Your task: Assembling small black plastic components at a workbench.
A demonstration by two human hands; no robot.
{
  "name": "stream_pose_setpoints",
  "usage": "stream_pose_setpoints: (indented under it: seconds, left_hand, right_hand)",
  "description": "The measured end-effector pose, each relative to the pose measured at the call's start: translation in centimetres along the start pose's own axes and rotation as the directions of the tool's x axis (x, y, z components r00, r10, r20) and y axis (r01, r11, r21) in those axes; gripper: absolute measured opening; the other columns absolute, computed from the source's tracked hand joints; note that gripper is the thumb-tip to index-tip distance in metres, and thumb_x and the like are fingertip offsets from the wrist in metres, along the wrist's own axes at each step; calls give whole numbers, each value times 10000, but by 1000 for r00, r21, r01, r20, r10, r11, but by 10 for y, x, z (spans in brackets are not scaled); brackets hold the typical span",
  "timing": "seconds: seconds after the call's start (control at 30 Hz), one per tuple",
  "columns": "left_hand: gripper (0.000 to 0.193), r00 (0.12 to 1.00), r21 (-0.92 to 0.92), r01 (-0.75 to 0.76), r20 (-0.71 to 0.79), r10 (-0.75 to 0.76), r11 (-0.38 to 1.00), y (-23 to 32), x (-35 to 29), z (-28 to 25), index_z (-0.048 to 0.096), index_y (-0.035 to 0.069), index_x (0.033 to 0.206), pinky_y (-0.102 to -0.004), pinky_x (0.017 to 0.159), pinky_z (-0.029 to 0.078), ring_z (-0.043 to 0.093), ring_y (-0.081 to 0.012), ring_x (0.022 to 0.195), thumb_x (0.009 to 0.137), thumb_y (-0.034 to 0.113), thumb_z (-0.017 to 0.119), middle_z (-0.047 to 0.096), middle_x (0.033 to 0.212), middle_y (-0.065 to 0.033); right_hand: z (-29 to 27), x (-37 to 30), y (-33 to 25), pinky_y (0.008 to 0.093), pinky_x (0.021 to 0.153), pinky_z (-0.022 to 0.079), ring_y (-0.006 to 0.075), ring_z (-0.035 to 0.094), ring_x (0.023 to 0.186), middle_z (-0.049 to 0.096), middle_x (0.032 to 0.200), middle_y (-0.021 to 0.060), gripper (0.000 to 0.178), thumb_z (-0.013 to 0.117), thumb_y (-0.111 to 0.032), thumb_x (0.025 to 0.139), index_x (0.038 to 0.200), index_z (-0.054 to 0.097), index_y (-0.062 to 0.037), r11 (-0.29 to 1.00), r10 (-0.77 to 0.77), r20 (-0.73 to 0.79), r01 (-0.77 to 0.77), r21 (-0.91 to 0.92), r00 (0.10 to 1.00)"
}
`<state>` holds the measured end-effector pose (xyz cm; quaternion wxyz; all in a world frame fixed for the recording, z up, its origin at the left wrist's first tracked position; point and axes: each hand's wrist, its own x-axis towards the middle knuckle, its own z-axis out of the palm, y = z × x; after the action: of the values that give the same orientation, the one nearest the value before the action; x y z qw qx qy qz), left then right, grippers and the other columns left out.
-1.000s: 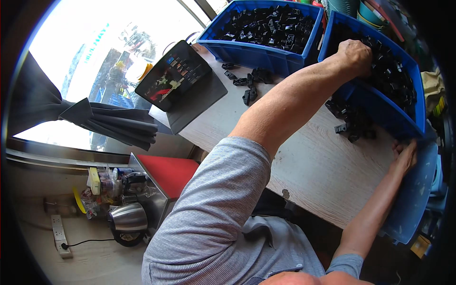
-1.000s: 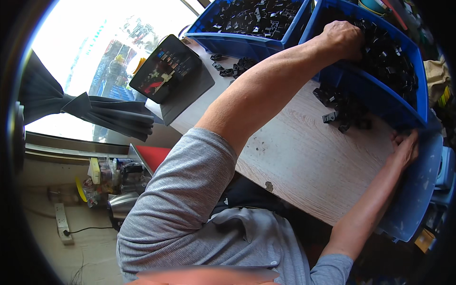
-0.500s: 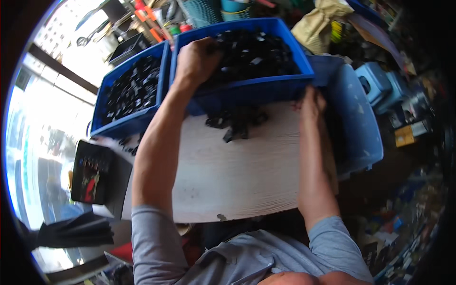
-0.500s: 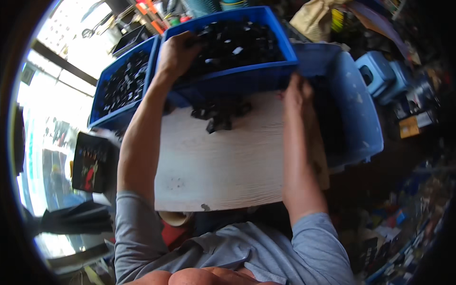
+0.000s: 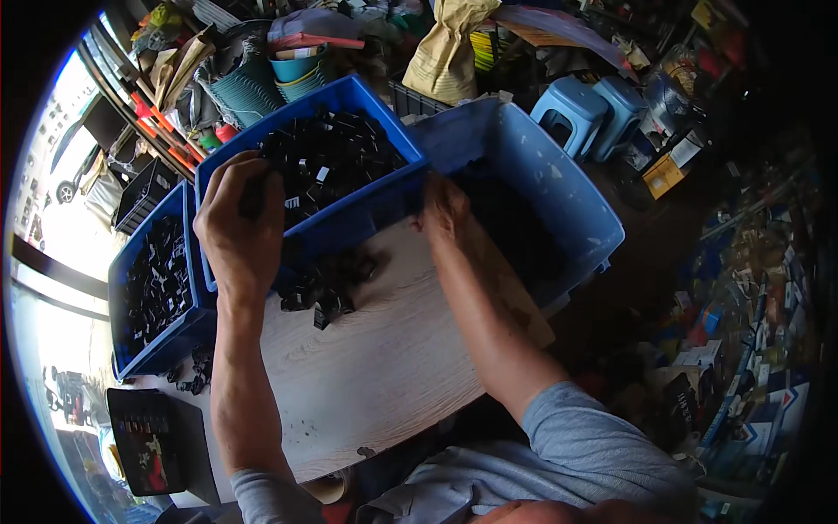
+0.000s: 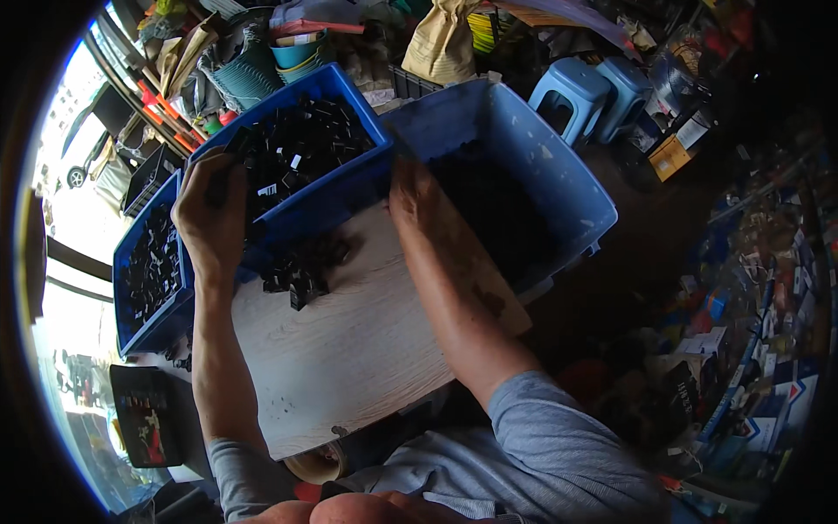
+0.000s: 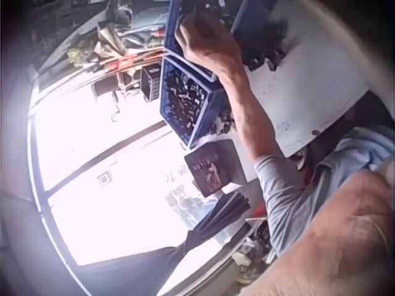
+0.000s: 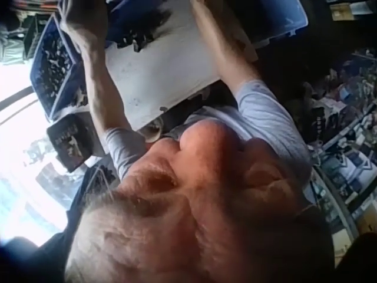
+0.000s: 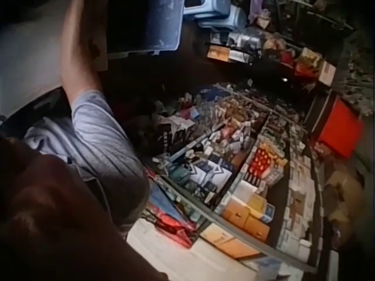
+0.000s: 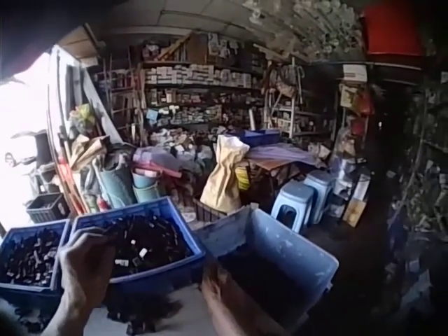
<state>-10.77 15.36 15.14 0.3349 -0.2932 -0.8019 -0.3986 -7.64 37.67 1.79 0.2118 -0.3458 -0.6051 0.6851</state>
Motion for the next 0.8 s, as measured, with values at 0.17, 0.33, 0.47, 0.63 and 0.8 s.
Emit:
stream_pose_setpoints:
  seconds: [0.17,0.33,0.47,0.63,0.8]
  left_hand:
    - [218,966,86,-252,-36,256,964,13,-42,8,695,34,947,-364,792,570,702,-318,927,757,-55,753,701,1074,-145]
    - [271,944,137,-326,90,316,935,0,-89,18,681,76,924,-348,687,552,629,-272,796,690,-20,776,676,1126,-116]
    - [250,938,231,-278,277,210,933,-13,-120,29,695,130,972,-350,690,556,620,-262,909,739,78,771,657,1185,-55]
    - [294,958,341,-234,241,156,910,-25,-130,31,697,153,1046,-418,808,506,586,-295,1045,767,177,786,646,1220,-49]
    - [376,969,329,-203,203,141,922,-18,-131,28,690,171,1139,-477,950,410,559,-330,1161,783,235,791,636,1245,-69]
  right_hand:
    - [2,0,6,319,444,481,170,576,488,616,644,113,470,524,-416,953,946,677,29,999,-26,25,26,33,999]
    - [4,-9,2,320,455,486,171,555,466,585,612,94,443,520,-395,981,912,653,22,999,-43,34,43,12,999]
    - [-2,2,7,337,484,525,170,554,474,484,544,46,383,556,-374,1005,925,621,-6,990,-99,-7,99,96,995]
    - [4,-1,12,338,504,551,165,562,489,488,565,42,367,566,-390,997,943,625,-32,991,-99,4,98,94,995]
    - [1,-3,13,336,494,546,160,556,482,479,557,37,356,568,-386,1000,952,624,-37,988,-109,31,105,114,994]
